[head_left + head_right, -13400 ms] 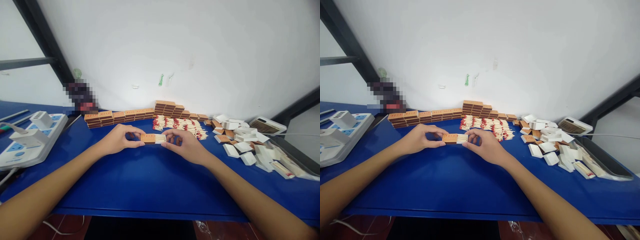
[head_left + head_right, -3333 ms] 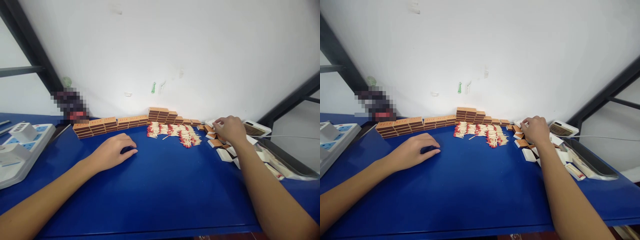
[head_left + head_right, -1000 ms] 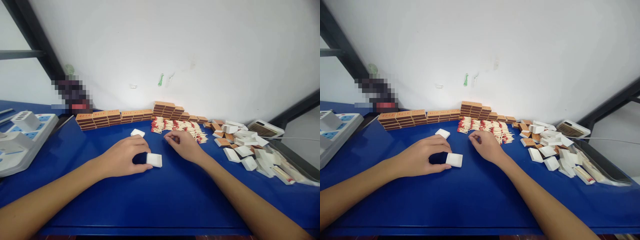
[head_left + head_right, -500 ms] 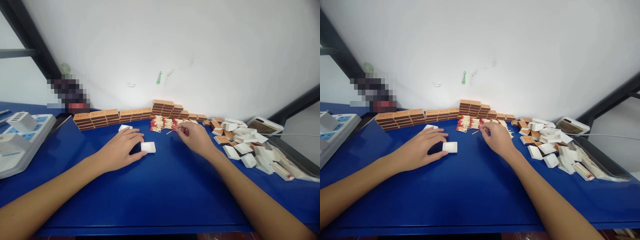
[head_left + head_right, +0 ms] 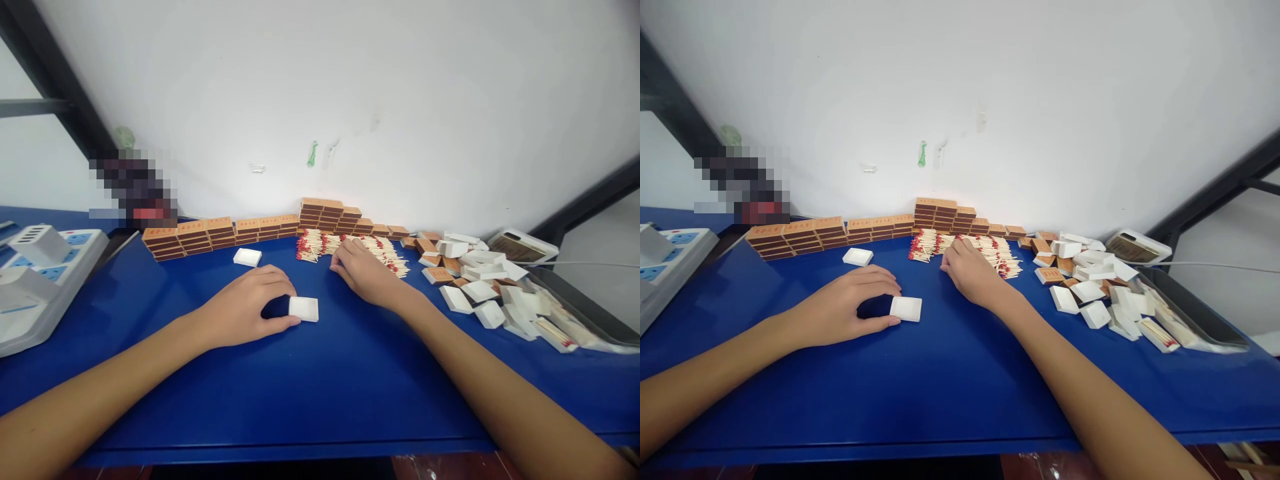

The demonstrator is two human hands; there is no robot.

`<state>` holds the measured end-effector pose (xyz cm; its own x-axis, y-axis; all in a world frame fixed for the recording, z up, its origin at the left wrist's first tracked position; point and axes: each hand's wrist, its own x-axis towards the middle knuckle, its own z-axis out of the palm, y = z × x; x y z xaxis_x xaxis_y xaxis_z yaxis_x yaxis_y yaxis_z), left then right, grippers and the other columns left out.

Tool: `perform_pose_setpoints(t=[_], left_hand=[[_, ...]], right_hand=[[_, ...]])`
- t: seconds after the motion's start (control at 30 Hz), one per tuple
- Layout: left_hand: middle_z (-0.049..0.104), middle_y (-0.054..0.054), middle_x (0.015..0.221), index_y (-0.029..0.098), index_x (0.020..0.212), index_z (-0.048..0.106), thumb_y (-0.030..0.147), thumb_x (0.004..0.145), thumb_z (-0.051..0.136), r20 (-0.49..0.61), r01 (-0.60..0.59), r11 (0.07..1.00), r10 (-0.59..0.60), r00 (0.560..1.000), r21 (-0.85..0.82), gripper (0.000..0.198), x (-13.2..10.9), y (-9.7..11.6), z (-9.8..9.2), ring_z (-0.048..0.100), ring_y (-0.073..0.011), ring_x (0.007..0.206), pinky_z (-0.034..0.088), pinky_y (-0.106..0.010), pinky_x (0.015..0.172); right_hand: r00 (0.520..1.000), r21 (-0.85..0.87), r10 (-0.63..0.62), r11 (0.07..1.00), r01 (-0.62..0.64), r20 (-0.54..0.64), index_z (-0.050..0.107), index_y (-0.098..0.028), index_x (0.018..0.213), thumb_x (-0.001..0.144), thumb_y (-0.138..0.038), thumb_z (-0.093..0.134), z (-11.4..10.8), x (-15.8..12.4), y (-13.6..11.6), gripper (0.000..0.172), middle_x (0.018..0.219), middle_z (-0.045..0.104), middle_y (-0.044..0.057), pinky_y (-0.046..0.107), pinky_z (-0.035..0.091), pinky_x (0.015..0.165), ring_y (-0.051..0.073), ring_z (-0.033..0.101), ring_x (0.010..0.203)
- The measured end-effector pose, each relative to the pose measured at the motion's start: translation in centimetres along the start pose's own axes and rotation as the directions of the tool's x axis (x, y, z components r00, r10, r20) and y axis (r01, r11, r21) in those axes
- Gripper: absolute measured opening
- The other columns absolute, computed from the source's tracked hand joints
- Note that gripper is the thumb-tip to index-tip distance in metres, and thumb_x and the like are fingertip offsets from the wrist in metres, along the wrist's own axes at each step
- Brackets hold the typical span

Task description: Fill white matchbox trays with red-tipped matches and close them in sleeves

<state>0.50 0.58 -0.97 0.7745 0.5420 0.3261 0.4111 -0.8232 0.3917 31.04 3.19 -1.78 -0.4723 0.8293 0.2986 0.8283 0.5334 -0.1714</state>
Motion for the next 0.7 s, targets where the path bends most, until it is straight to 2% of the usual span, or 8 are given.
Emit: perform_pose_setpoints(t=[0.17,0.27,0.37,0.53,0.6,0.7], left_hand=[[0.079,-0.009,0.116,0.022,0.115,0.078,0.043,0.099,0.079,-0.031,0.011,1.000,-0.011,0.999,0.007,0.026,0.2,0.1,0.1,0.072,-0.0288,0.115,0.059,-0.045,0.099],[0.078,-0.009,0.114,0.021,0.114,0.077,0.044,0.099,0.079,-0.045,0.017,1.000,-0.017,0.999,0.011,0.028,0.2,0.0,0.1,0.071,-0.0285,0.112,0.058,-0.044,0.098],[0.078,-0.008,0.114,0.021,0.114,0.077,0.043,0.099,0.079,-0.055,0.020,1.000,-0.020,0.998,-0.004,0.027,0.2,0.0,0.1,0.071,-0.0272,0.109,0.057,-0.044,0.097],[0.080,-0.007,0.112,0.022,0.115,0.077,0.044,0.100,0.079,-0.086,0.014,1.000,-0.013,0.996,0.005,0.026,0.2,-0.1,0.1,0.072,-0.0267,0.105,0.056,-0.044,0.095],[0.080,-0.007,0.110,0.022,0.115,0.078,0.045,0.100,0.079,-0.102,0.012,1.000,-0.010,0.995,0.013,0.027,0.2,-0.2,0.1,0.072,-0.0262,0.103,0.056,-0.043,0.094],[0.080,-0.006,0.108,0.022,0.115,0.079,0.045,0.100,0.079,-0.123,0.000,1.000,0.004,0.992,0.029,0.028,0.2,-0.2,0.1,0.072,-0.0253,0.101,0.056,-0.042,0.092]], right_hand=[[0.989,0.289,0.097,0.956,-0.061,-0.110,0.063,-0.024,0.107,0.109,-0.025,0.051,-0.7,-1.0,-2.5,0.012,0.105,0.070,0.010,0.041,0.050,0.087,0.027,0.061,0.099],[0.990,0.392,0.064,0.920,-0.011,-0.123,0.069,-0.025,0.118,0.109,-0.026,0.052,-1.3,-1.5,-4.5,0.019,0.106,0.073,0.008,0.041,0.051,0.090,0.025,0.063,0.099],[0.992,0.490,0.096,0.871,-0.041,-0.087,0.076,-0.026,0.111,0.109,-0.029,0.054,-1.7,-1.8,-6.2,0.023,0.101,0.077,0.006,0.040,0.052,0.085,0.024,0.065,0.093],[0.964,0.721,0.265,0.670,-0.178,-0.009,0.081,-0.026,0.100,0.101,-0.040,0.071,-1.1,-2.0,-7.1,0.018,0.094,0.081,0.003,0.036,0.052,0.071,0.020,0.066,0.078],[0.960,0.735,0.281,0.650,-0.191,0.000,0.084,-0.027,0.098,0.099,-0.043,0.075,-0.5,-2.1,-7.0,0.019,0.091,0.080,0.003,0.035,0.051,0.068,0.018,0.062,0.074],[0.959,0.718,0.284,0.669,-0.194,-0.006,0.087,-0.028,0.096,0.096,-0.044,0.079,0.3,-2.3,-6.8,0.018,0.094,0.074,0.003,0.034,0.048,0.065,0.016,0.055,0.071]])
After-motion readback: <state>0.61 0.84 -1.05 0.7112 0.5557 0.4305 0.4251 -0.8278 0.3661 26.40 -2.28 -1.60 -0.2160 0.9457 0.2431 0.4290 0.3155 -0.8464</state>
